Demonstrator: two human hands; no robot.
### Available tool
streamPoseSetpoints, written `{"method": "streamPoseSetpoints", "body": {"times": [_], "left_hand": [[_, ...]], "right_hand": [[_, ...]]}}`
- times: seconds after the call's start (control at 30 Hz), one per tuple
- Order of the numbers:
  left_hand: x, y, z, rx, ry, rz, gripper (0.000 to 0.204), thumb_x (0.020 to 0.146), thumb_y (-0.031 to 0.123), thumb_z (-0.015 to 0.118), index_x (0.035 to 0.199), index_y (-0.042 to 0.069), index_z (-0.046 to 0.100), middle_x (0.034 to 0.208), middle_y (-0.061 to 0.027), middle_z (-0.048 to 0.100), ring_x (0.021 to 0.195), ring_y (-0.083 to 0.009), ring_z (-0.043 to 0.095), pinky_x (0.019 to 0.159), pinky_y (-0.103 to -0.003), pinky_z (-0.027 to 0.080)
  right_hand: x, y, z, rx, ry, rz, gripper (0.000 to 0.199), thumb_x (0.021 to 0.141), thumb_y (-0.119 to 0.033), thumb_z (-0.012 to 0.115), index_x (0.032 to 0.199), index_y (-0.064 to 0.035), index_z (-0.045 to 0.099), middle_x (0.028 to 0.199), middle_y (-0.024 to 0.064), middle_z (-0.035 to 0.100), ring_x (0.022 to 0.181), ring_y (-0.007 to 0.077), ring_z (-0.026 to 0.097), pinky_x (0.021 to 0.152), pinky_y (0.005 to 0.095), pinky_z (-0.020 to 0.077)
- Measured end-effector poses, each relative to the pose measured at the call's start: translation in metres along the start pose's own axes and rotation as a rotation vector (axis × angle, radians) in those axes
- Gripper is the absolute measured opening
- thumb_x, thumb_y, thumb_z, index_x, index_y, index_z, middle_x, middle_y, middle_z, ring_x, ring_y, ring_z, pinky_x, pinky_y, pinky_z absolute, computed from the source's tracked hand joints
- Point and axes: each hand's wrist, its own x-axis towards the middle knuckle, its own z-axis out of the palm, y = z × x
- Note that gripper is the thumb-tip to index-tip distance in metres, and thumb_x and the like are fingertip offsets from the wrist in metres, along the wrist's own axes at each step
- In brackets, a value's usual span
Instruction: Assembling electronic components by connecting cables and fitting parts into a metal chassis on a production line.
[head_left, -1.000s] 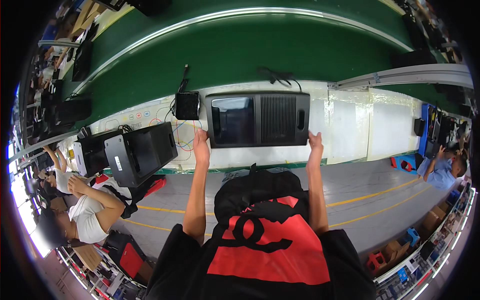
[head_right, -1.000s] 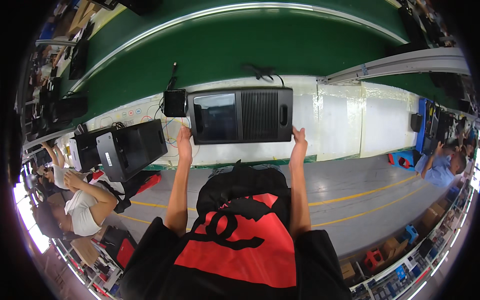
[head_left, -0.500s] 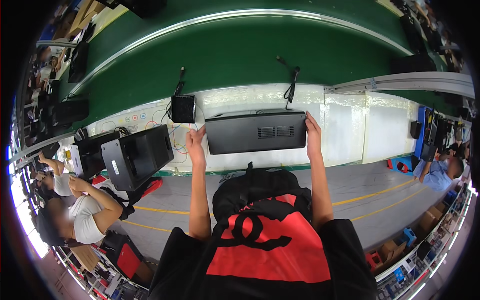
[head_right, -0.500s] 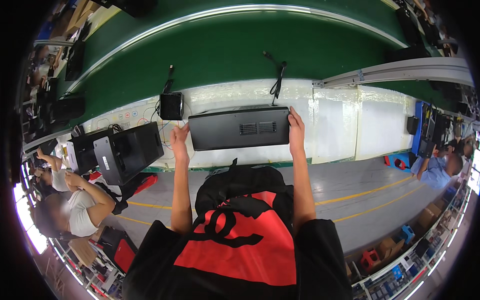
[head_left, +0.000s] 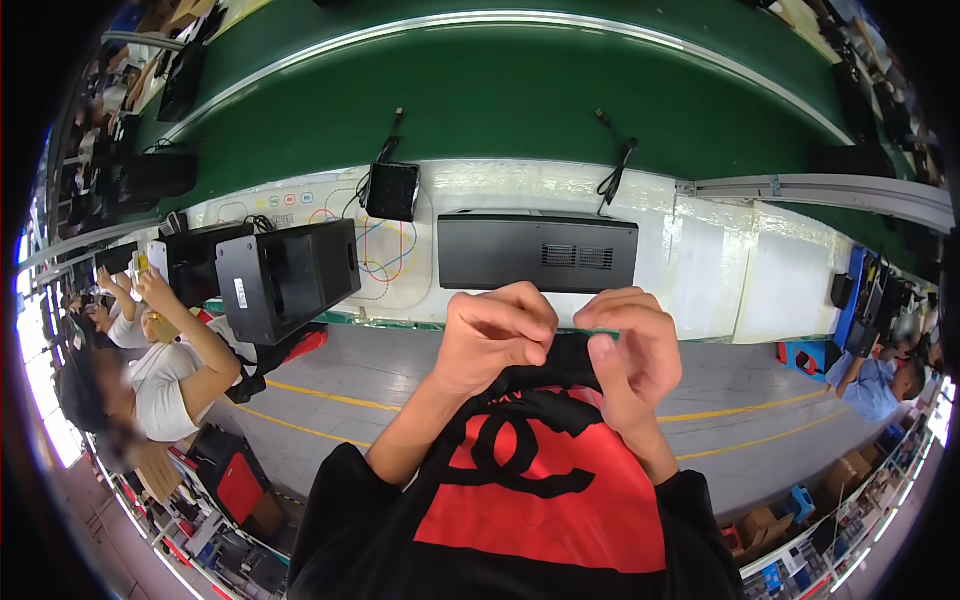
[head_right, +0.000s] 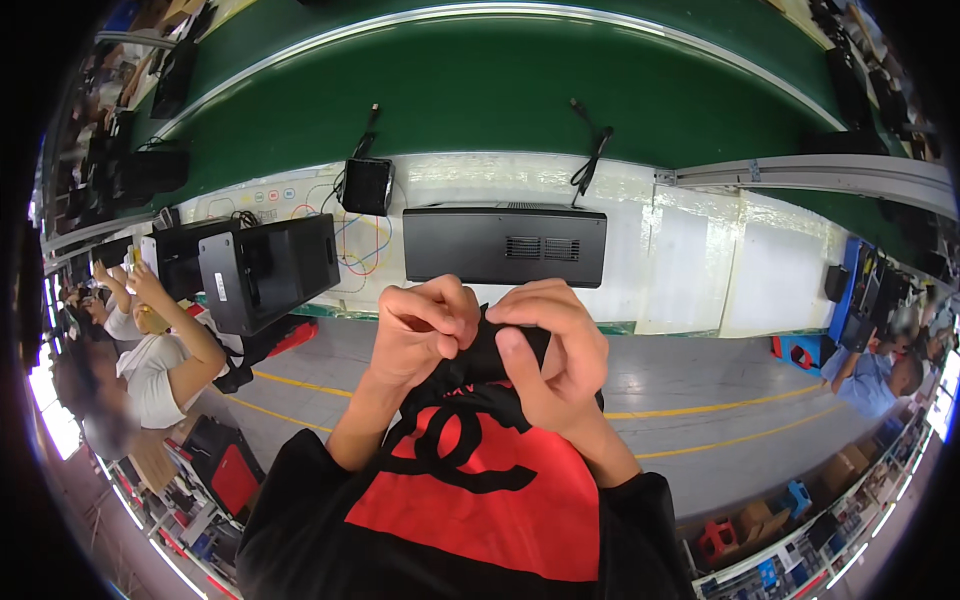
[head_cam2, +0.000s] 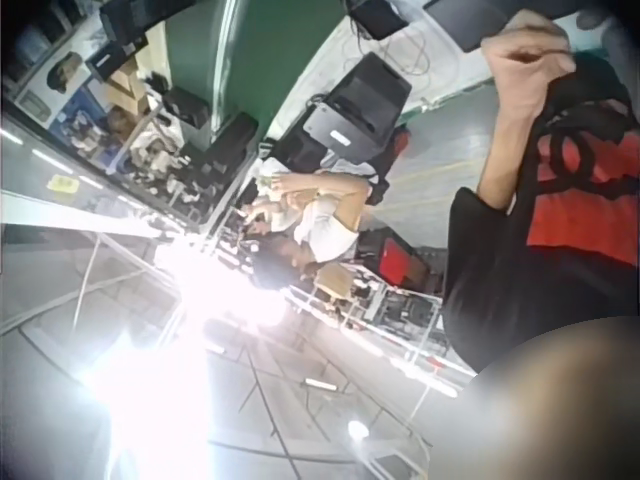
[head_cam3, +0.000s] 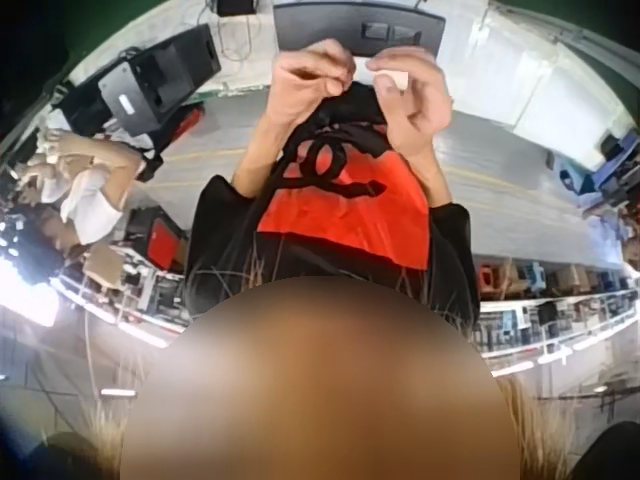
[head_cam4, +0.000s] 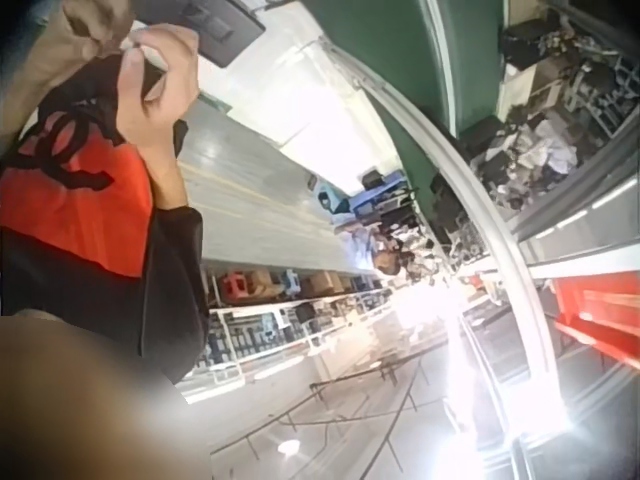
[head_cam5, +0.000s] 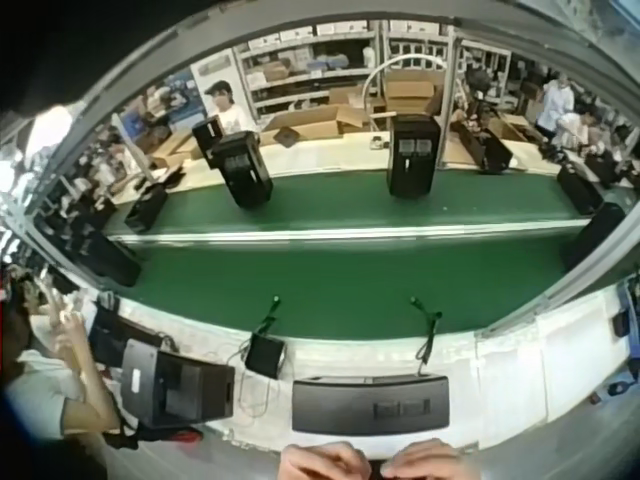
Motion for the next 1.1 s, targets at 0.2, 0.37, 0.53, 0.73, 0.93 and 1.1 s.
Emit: {"method": "streamPoseSetpoints", "body": {"times": [0.2,0.37,0.53,0.73,0.93,1.1], "left_hand": [[-0.003,0.006,0.001,-0.035,-0.049,-0.061,0.027,0.064,0.006,0.085,0.077,0.000,0.062,0.075,-0.0100,0.061,0.070,-0.0187,0.058,0.059,-0.027,0.048],[-0.002,0.010,0.003,-0.004,-0.054,-0.131,0.028,0.065,0.006,0.085,0.078,-0.002,0.062,0.079,-0.0093,0.061,0.071,-0.0173,0.058,0.060,-0.026,0.048],[0.000,0.005,0.002,0.066,-0.083,-0.181,0.027,0.070,0.009,0.082,0.084,-0.004,0.063,0.083,-0.0099,0.061,0.073,-0.0160,0.059,0.063,-0.025,0.048],[0.001,-0.007,0.002,0.041,-0.134,-0.225,0.017,0.083,0.008,0.071,0.090,-0.006,0.065,0.086,-0.0119,0.062,0.074,-0.0153,0.058,0.066,-0.025,0.048],[0.003,-0.011,0.003,0.096,-0.118,-0.202,0.015,0.088,0.009,0.065,0.091,-0.006,0.065,0.087,-0.0126,0.062,0.073,-0.0151,0.058,0.066,-0.025,0.048],[0.009,-0.005,0.003,0.510,-0.134,-0.171,0.008,0.088,0.001,0.063,0.091,-0.005,0.065,0.086,-0.0087,0.064,0.075,-0.0119,0.059,0.066,-0.024,0.048]], "right_hand": [[-0.001,-0.003,0.000,-0.094,-0.123,-0.153,0.028,0.074,0.011,0.061,0.100,0.0027,0.055,0.088,0.0168,0.064,0.078,0.0263,0.062,0.072,0.0374,0.0491],[0.003,-0.012,-0.001,-0.178,-0.171,-0.241,0.036,0.069,0.015,0.066,0.100,-0.0008,0.057,0.087,0.0144,0.068,0.077,0.0253,0.063,0.070,0.0363,0.0491],[0.001,-0.009,-0.010,-0.330,-0.231,-0.300,0.039,0.065,0.016,0.070,0.098,-0.0033,0.057,0.086,0.0104,0.068,0.076,0.0246,0.063,0.067,0.0336,0.0495],[-0.013,-0.002,-0.012,-0.369,-0.102,-0.311,0.034,0.068,0.014,0.072,0.091,-0.0039,0.055,0.086,0.0100,0.068,0.074,0.0242,0.063,0.063,0.0315,0.0498],[-0.008,-0.004,-0.018,-0.202,-0.066,-0.138,0.031,0.069,0.014,0.071,0.089,-0.0020,0.054,0.085,0.0134,0.068,0.074,0.0228,0.064,0.063,0.0302,0.0500],[-0.006,-0.003,-0.027,-0.390,-0.168,-0.108,0.030,0.068,0.015,0.069,0.087,-0.0012,0.053,0.082,0.0128,0.068,0.072,0.0238,0.065,0.063,0.0288,0.0506]]}}
